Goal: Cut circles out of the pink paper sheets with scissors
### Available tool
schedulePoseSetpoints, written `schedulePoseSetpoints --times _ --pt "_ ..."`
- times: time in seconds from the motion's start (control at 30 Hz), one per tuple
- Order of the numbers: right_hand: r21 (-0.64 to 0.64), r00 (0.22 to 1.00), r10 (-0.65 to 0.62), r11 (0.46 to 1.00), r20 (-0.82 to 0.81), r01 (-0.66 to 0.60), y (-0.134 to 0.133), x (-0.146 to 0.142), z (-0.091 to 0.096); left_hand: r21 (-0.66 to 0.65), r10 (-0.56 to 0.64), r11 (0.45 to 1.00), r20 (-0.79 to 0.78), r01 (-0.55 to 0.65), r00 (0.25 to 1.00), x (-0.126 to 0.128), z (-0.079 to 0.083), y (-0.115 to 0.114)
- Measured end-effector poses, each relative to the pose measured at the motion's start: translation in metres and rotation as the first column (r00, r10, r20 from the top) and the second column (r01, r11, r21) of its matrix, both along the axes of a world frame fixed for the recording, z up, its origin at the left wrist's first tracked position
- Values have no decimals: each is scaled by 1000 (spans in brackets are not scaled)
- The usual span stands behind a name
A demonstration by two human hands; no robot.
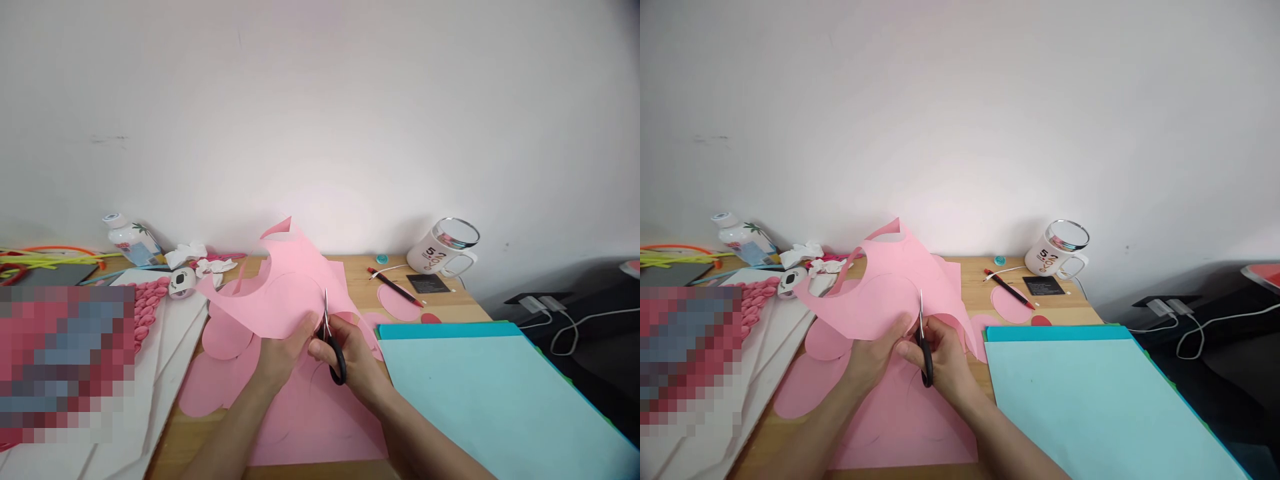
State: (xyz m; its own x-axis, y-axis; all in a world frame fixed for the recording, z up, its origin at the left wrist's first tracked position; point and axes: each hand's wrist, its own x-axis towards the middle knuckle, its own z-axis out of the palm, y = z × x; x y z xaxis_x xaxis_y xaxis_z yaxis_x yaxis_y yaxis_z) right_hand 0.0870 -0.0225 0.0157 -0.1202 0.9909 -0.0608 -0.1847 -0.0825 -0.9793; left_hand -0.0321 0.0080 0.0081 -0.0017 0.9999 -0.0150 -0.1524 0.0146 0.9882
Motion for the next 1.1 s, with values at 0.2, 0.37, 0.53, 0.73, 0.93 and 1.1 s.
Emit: schedulePoseSetpoints --times 0.2,0.37,0.53,0.73,0.93,1.1 --pt "-11 999 -1 1000 49 2 1 -1 3 4 -134 991 35 134 990 -1 7 -2" --pt "-14 998 -9 1000 64 10 2 0 1 4 -134 991 81 134 988 0 11 -2" --pt "-8 998 -5 1000 55 6 0 0 -1 -6 -174 984 154 177 973 1 10 -1" --pt "-4 998 -8 1000 57 8 0 0 -5 -9 -207 977 162 211 965 0 9 -2" --pt "19 998 6 1000 55 -7 2 0 -5 -15 -139 989 188 145 972 1 10 0" --pt "43 999 13 999 47 -15 2 0 -6 -28 -88 995 193 96 977 1 9 2"
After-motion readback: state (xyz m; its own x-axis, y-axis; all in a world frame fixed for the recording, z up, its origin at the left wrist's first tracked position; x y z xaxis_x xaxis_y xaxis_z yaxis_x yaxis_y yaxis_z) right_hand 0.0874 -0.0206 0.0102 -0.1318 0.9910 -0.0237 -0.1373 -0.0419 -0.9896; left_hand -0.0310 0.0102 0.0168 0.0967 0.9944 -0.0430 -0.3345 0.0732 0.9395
